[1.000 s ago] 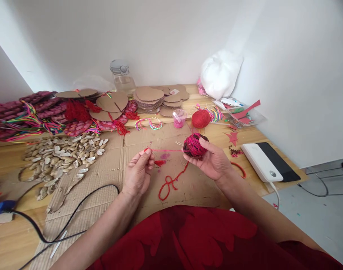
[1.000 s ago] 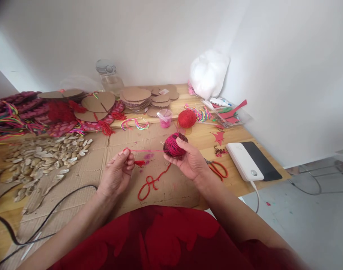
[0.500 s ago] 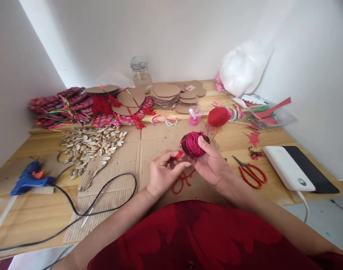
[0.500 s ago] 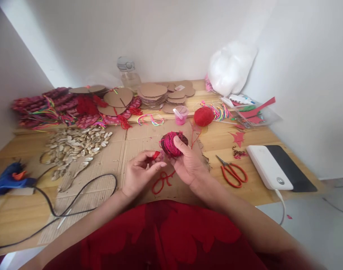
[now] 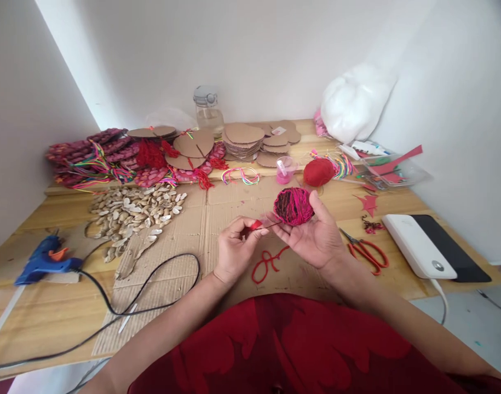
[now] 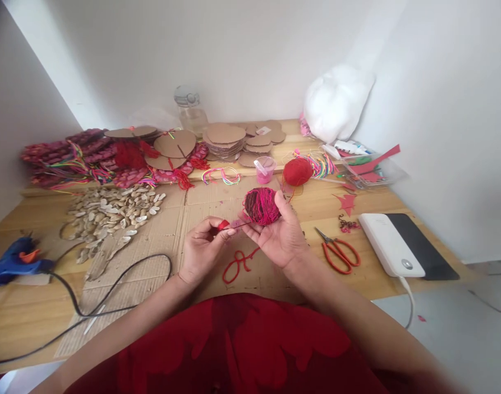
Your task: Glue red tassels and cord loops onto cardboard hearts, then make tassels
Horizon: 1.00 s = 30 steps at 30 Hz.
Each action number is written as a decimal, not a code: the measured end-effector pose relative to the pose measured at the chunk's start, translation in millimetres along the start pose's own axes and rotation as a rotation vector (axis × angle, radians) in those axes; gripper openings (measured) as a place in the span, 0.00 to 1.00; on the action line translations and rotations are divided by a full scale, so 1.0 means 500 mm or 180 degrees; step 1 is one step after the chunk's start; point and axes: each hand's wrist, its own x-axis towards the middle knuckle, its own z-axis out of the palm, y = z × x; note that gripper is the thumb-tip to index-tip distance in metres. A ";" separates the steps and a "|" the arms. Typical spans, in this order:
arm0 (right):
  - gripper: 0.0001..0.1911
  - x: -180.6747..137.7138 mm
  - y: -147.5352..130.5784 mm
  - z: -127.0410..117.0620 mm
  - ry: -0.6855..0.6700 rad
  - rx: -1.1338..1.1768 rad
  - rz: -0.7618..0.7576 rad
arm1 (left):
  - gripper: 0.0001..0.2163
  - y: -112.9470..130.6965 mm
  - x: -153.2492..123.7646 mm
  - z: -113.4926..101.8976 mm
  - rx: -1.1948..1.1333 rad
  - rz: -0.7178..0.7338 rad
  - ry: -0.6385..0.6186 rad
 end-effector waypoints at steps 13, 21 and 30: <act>0.20 -0.036 -0.084 -0.083 -0.0456 -0.1061 0.0078 | 0.14 -0.033 0.051 -0.039 -0.1212 -0.0559 0.0936; 0.09 -0.016 -0.149 -0.129 0.0564 -0.0861 -0.0702 | 0.18 -0.019 0.067 -0.053 -0.1688 -0.0515 0.1264; 0.20 -0.012 -0.205 -0.168 0.0966 -0.0430 -0.0786 | 0.18 -0.033 0.074 -0.066 -0.1691 -0.0600 0.1320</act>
